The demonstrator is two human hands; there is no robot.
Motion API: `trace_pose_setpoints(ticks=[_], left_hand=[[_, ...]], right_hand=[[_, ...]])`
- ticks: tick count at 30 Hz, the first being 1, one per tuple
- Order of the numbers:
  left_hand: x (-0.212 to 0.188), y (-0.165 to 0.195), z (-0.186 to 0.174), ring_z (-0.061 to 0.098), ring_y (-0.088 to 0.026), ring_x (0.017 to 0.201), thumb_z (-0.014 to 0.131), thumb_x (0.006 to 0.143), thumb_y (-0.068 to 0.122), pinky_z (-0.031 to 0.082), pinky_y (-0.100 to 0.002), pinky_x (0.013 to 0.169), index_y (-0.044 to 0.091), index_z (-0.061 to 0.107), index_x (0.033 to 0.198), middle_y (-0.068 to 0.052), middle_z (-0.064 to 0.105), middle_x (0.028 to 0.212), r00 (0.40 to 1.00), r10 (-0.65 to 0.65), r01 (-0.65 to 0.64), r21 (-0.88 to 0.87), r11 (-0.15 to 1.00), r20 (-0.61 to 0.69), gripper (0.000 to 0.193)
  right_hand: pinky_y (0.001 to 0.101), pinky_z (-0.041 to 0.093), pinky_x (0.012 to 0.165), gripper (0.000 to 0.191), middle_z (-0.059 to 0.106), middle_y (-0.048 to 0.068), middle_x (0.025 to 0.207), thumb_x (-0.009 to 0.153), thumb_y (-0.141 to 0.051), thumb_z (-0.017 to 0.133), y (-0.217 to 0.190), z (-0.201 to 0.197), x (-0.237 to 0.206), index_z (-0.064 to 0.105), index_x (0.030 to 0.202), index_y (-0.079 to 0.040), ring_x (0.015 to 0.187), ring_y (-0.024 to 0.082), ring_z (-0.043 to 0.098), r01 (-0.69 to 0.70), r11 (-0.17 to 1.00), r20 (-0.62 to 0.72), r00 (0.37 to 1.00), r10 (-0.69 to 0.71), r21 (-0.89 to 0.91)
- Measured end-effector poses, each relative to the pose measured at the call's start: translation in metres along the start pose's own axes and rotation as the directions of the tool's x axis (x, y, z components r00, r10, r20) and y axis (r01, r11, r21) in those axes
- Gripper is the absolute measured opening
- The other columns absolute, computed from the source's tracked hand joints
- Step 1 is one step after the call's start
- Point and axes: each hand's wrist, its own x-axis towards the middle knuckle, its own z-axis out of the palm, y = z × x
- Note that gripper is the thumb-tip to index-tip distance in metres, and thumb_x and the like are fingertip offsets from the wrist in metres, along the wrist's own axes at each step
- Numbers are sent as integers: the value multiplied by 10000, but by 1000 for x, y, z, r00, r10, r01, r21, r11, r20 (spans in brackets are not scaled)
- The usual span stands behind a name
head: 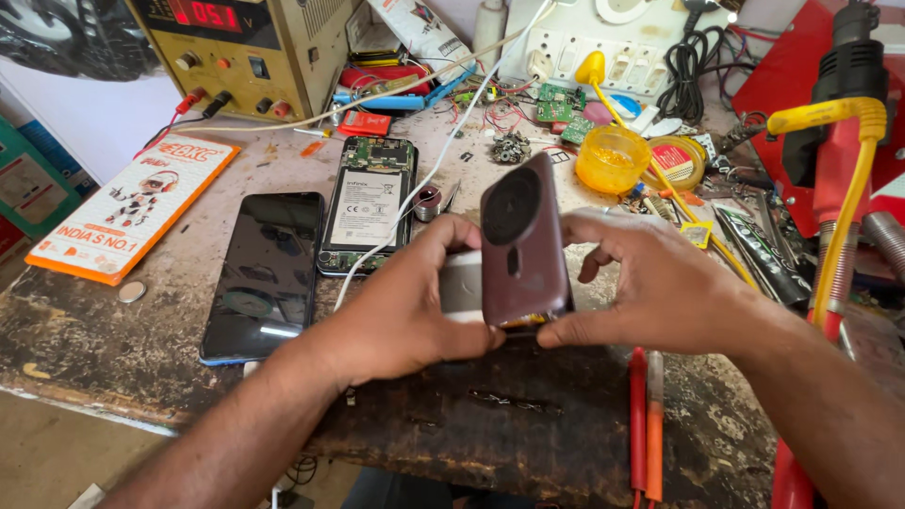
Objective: The person reassembles a small electronic device by inserting a battery, aligning and snapping the back cover, and using a metal pry tool and a green screwdriver to secure the casing. The device is handled throughout and the back cover is fully closed by the end.
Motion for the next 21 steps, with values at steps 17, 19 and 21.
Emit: trace_pose_setpoints(ticks=[17, 19, 21], left_hand=[[30, -2, -19, 657, -165, 986, 896, 664, 219, 534, -327, 834, 73, 558, 1196, -87, 676, 1053, 990, 31, -71, 303, 950, 135, 647], [30, 2, -21, 667, -189, 969, 897, 654, 252, 529, -341, 824, 74, 582, 1197, -99, 678, 1043, 988, 49, -98, 358, 928, 143, 653], [29, 5, -23, 674, -219, 951, 891, 657, 293, 526, -358, 811, 71, 586, 1214, -111, 685, 1043, 987, 58, -120, 439, 890, 152, 672]], right_hand=[[370, 591, 702, 1016, 776, 125, 1015, 581, -598, 926, -4, 0, 8, 592, 1474, -248, 721, 213, 747, -169, 972, 32, 984, 177, -163], [374, 572, 712, 1029, 742, 125, 1033, 585, -606, 928, -5, -1, 7, 572, 1482, -249, 719, 220, 726, -181, 960, 22, 982, 190, -212], [378, 567, 694, 1013, 754, 132, 994, 556, -602, 941, -5, -1, 7, 605, 1439, -238, 714, 208, 725, -127, 977, -20, 992, 126, -171]])
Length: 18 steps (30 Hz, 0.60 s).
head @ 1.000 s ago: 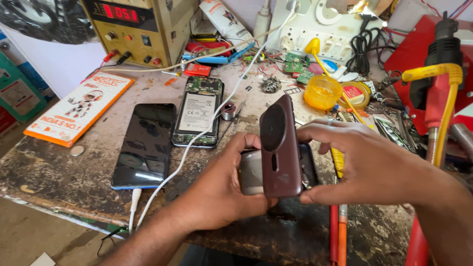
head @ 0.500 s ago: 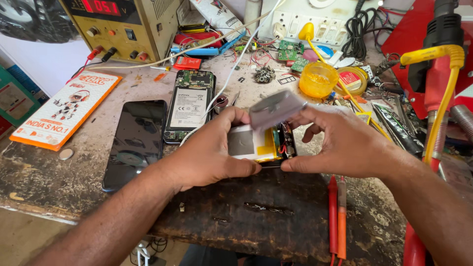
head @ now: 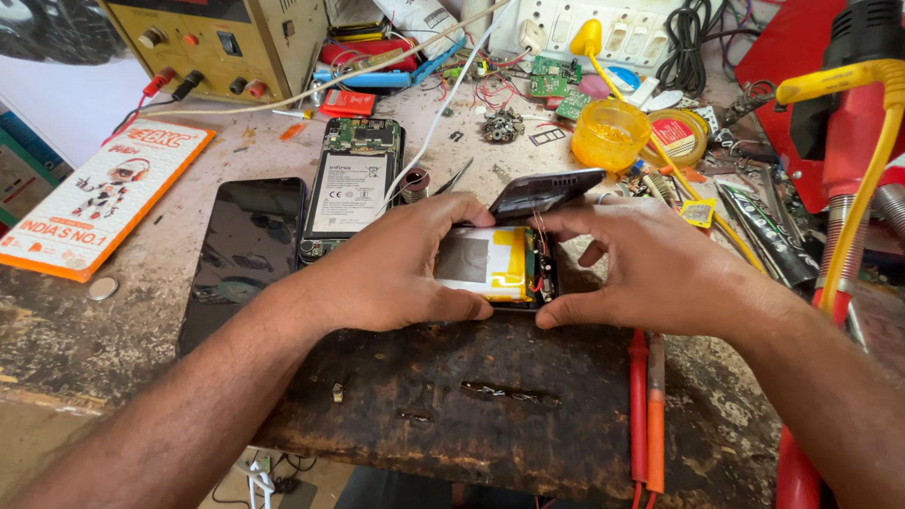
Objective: The person reassembles a small electronic device by inserting a battery, aligning and snapping the back cover, and using a metal pry tool and a green screwdriver to secure the casing. The device is handled throughout and the back cover is fully closed by the end.
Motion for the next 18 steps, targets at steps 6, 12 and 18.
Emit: trace_pose_setpoints(ticks=[6, 12, 18], left_hand=[[-3, 1, -3, 708, -266, 1011, 885, 678, 368, 540, -371, 861, 62, 611, 1254, -136, 727, 1091, 999, 47, -46, 38, 998, -12, 708], [-5, -4, -1, 712, -273, 1071, 880, 682, 405, 536, -371, 916, 57, 632, 1300, -133, 739, 1163, 999, 47, -47, 32, 998, -11, 751], [-3, -8, 2, 684, -302, 1152, 870, 737, 378, 517, -384, 976, 19, 651, 1300, -148, 715, 1252, 982, 185, -183, 43, 982, -47, 704]], right_hand=[[380, 580, 637, 994, 783, 95, 977, 505, -603, 934, 2, -1, 1, 649, 1394, -263, 718, 182, 741, 32, 989, 3, 999, -33, 145], [393, 590, 671, 948, 779, 100, 902, 563, -581, 941, 6, -1, 1, 647, 1410, -273, 738, 236, 725, -96, 995, 53, 994, 94, 34], [383, 594, 739, 893, 802, 123, 852, 591, -595, 893, 8, 0, 0, 676, 1364, -202, 790, 224, 786, 51, 997, -10, 999, -51, -60]])
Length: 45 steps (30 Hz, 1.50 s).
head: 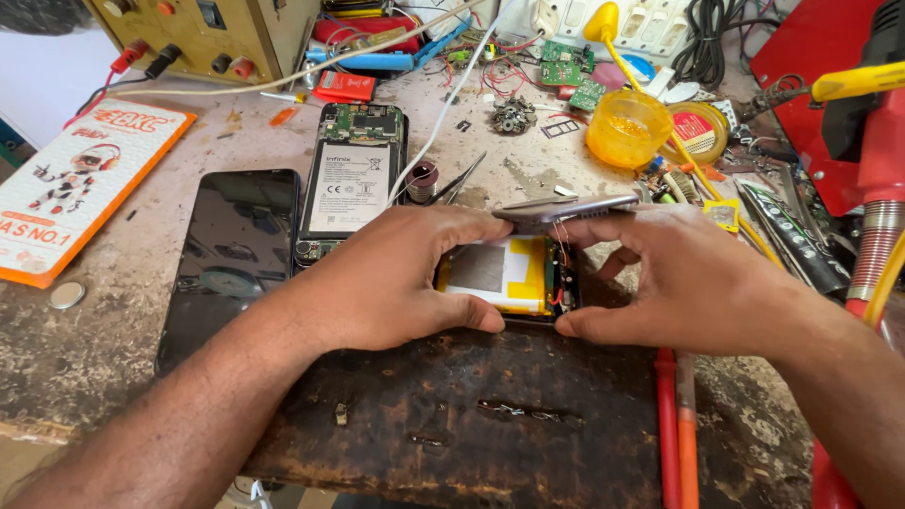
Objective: The person reassembles a small electronic device by inserting a battery, aligning and snapping the back cover, and using a metal pry tool and a green screwdriver to secure the casing. The device is handled throughout and the back cover is fully closed by the end.
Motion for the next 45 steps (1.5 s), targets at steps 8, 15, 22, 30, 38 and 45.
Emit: trace_pose_setpoints(ticks=[8, 15, 22, 30, 38, 45], left_hand=[[-2, 6, -2, 706, -290, 1100, 841, 782, 279, 541, -391, 943, 80, 730, 1190, -109, 731, 1156, 994, 105, -105, -33, 994, -1, 468], [-1, 8, -1, 690, -294, 1103, 836, 790, 245, 532, -409, 923, 97, 751, 1172, -101, 702, 1175, 995, 101, -100, -32, 994, 3, 418], [-1, 10, -1, 699, -273, 1083, 807, 825, 223, 539, -400, 915, 86, 734, 1162, -88, 700, 1152, 993, 119, -120, -45, 992, -16, 370], [-2, 10, 1, 686, -312, 1084, 808, 825, 242, 528, -430, 898, 84, 737, 1154, -99, 703, 1160, 994, 107, -107, -16, 994, -22, 371], [0, 8, 3, 671, -315, 1125, 815, 821, 250, 517, -436, 925, 94, 747, 1156, -107, 702, 1189, 995, 98, -98, -11, 995, -10, 376], [-3, 10, 2, 631, -340, 1209, 780, 860, 210, 505, -432, 974, 135, 742, 1226, -162, 634, 1315, 994, 105, -104, -23, 994, 29, 375]], right_hand=[[371, 608, 690, 905, 703, 64, 1081, 663, -632, 873, 1, -9, -5, 628, 1467, -295, 863, 205, 699, -146, 989, 141, 980, 143, 6], [353, 605, 643, 657, 775, 87, 981, 816, -504, 804, 15, 3, -5, 674, 1391, -214, 808, 184, 713, -6, 996, 38, 999, 3, 93], [339, 619, 651, 661, 754, 50, 945, 759, -454, 808, 11, 7, -4, 705, 1365, -212, 769, 186, 724, -78, 984, 21, 997, 76, 161], [327, 549, 579, 834, 721, 58, 977, 717, -465, 920, -7, -9, -4, 613, 1462, -250, 765, 170, 682, -91, 971, 135, 989, 62, 219], [325, 587, 663, 868, 763, 85, 849, 659, -486, 975, -18, -10, -4, 642, 1442, -315, 800, 156, 739, -300, 954, 114, 947, 299, -8], [334, 595, 619, 850, 753, 45, 892, 641, -469, 947, -19, -10, -5, 647, 1398, -226, 731, 159, 757, -275, 945, 135, 958, 254, 175]])
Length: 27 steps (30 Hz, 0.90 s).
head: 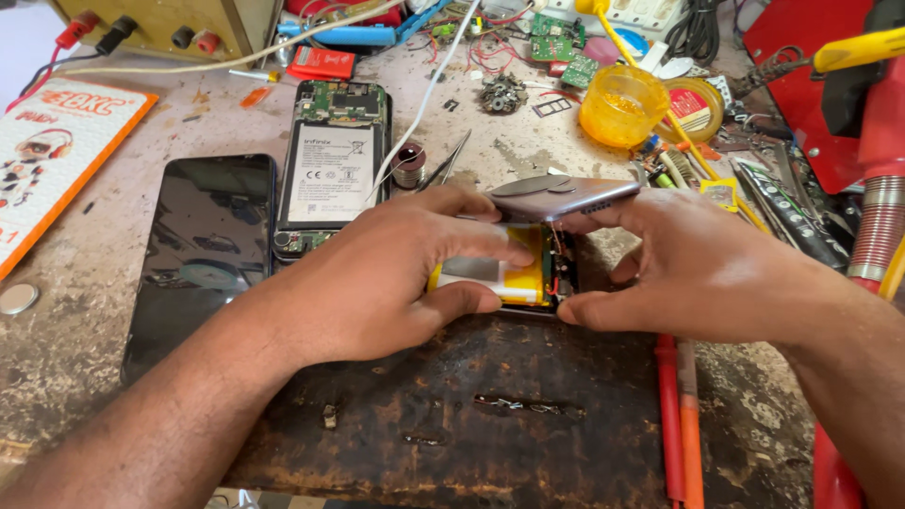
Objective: The person reassembles a small electronic device by inserting a battery, aligning and snapping the back cover, and using a metal pry tool and a green screwdriver to secure the casing. The device is handled throughout and the back cover is fully closed by the end.
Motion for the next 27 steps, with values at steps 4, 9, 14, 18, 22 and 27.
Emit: trace_pose_setpoints(ticks=[4, 9, 14, 18, 22, 27], left_hand=[[-1, 3, -1, 629, -335, 1216, 744, 881, 188, 506, -433, 979, 145, 736, 1236, -156, 629, 1326, 1000, -7, 7, 7, 1000, 17, 358], [-1, 2, -2, 628, -333, 1216, 743, 889, 195, 505, -435, 980, 161, 737, 1231, -145, 631, 1328, 999, -31, 30, 24, 999, 35, 343], [-3, 1, 0, 610, -359, 1236, 731, 887, 157, 504, -441, 988, 173, 730, 1250, -163, 612, 1351, 1000, 26, -26, 30, 999, 12, 363], [-4, 2, -1, 608, -369, 1219, 733, 878, 138, 500, -448, 980, 171, 734, 1245, -167, 613, 1337, 999, 40, -40, 38, 998, 7, 368], [-3, 3, 0, 622, -358, 1187, 732, 889, 150, 501, -442, 977, 164, 740, 1221, -162, 621, 1298, 998, 64, -64, 58, 996, 4, 331], [-3, 5, 0, 626, -355, 1177, 712, 891, 150, 499, -438, 972, 155, 744, 1207, -157, 627, 1272, 997, 75, -74, 74, 995, -9, 318]], right_hand=[[348, 552, 622, 797, 764, 84, 839, 689, -437, 963, -3, 0, -2, 632, 1393, -259, 699, 162, 743, -149, 989, 44, 988, 148, 5], [359, 522, 566, 824, 745, 87, 761, 678, -437, 940, -10, -2, -4, 635, 1424, -268, 642, 158, 697, -101, 993, 62, 993, 98, 54], [350, 485, 574, 818, 751, 120, 739, 690, -441, 939, -12, -4, -4, 594, 1414, -279, 649, 166, 670, -177, 984, 82, 981, 178, -13], [361, 452, 531, 813, 714, 106, 734, 671, -425, 950, -4, -3, -2, 631, 1402, -260, 603, 180, 611, -72, 997, 45, 996, 71, 18], [336, 489, 536, 643, 757, 77, 788, 767, -354, 865, 13, 1, 4, 658, 1362, -222, 645, 146, 646, -43, 988, 83, 996, 31, 147], [281, 523, 758, 321, 765, 26, 1130, 983, -175, 649, 39, 10, 17, 673, 1289, -80, 950, 91, 638, 474, 820, -49, 873, -485, 321]])
